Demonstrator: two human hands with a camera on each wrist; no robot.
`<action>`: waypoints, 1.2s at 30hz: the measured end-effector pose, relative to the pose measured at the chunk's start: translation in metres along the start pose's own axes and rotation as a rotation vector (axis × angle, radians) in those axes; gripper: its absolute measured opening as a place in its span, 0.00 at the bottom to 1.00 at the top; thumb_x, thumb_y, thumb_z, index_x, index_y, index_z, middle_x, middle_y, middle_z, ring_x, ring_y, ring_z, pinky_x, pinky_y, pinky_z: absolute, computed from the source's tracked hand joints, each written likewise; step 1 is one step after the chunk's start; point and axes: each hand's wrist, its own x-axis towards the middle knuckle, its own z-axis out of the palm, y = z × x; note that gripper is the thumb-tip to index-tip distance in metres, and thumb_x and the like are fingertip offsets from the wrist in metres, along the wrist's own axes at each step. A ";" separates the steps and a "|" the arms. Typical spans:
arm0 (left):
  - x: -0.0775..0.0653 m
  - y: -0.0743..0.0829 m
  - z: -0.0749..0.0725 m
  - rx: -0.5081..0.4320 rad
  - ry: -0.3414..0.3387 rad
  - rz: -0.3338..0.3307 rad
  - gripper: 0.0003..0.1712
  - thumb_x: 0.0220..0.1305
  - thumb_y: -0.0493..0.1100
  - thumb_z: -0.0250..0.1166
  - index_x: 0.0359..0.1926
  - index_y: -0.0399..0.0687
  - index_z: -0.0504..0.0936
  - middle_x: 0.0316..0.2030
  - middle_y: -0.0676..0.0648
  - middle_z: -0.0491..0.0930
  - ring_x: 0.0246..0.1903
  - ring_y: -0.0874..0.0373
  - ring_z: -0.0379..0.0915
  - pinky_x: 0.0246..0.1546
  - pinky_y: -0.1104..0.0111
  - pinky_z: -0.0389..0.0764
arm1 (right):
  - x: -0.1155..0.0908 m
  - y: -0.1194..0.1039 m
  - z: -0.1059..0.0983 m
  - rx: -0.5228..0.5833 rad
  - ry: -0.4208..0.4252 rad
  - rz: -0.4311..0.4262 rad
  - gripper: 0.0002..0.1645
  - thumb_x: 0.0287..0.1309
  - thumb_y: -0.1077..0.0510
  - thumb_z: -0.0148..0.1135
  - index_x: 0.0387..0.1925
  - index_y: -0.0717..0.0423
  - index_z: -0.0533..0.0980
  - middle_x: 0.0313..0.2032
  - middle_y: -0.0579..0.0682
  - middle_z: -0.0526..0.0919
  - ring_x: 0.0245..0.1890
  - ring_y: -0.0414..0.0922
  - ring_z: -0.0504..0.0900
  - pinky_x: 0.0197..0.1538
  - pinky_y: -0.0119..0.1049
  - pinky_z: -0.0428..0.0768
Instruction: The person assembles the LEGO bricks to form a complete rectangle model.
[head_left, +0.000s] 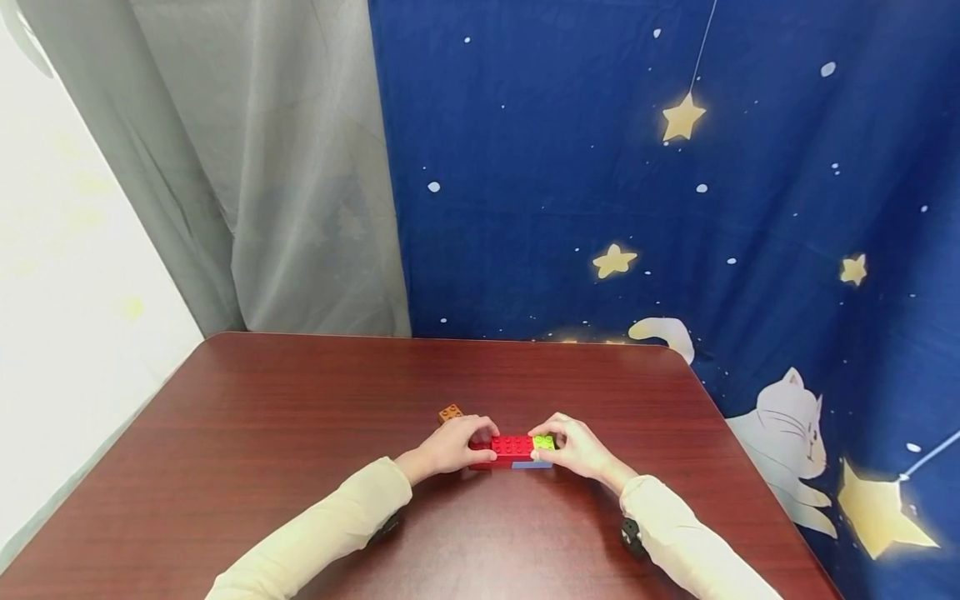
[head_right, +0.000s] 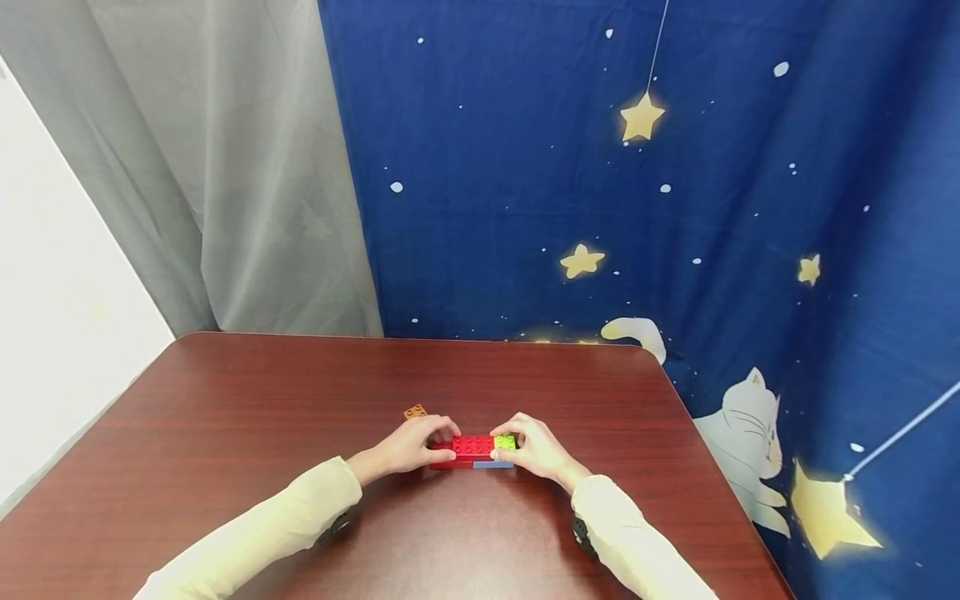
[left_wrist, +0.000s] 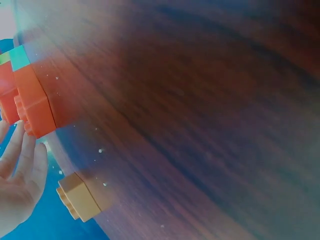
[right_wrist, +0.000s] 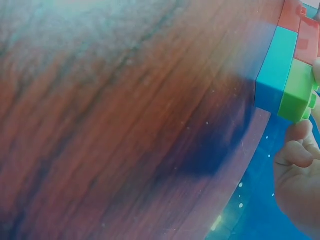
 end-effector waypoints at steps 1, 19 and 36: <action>-0.001 -0.001 -0.001 -0.005 0.005 -0.004 0.18 0.50 0.49 0.66 0.40 0.50 0.75 0.33 0.54 0.75 0.33 0.62 0.70 0.36 0.71 0.72 | 0.000 -0.001 0.000 0.000 -0.003 0.003 0.18 0.41 0.51 0.69 0.38 0.50 0.79 0.29 0.40 0.73 0.22 0.44 0.68 0.24 0.29 0.66; -0.005 -0.040 -0.028 -0.042 0.289 -0.043 0.20 0.48 0.41 0.68 0.43 0.39 0.75 0.36 0.40 0.74 0.37 0.47 0.68 0.39 0.57 0.66 | 0.000 -0.002 -0.001 -0.012 0.005 0.000 0.17 0.41 0.52 0.70 0.37 0.50 0.79 0.29 0.41 0.74 0.22 0.44 0.68 0.24 0.29 0.66; -0.010 -0.056 -0.023 -0.117 0.220 -0.139 0.28 0.48 0.40 0.68 0.50 0.35 0.69 0.43 0.39 0.73 0.44 0.47 0.69 0.45 0.56 0.66 | -0.001 0.001 0.002 -0.001 0.017 0.004 0.18 0.41 0.51 0.70 0.38 0.50 0.79 0.28 0.41 0.73 0.21 0.39 0.67 0.23 0.29 0.66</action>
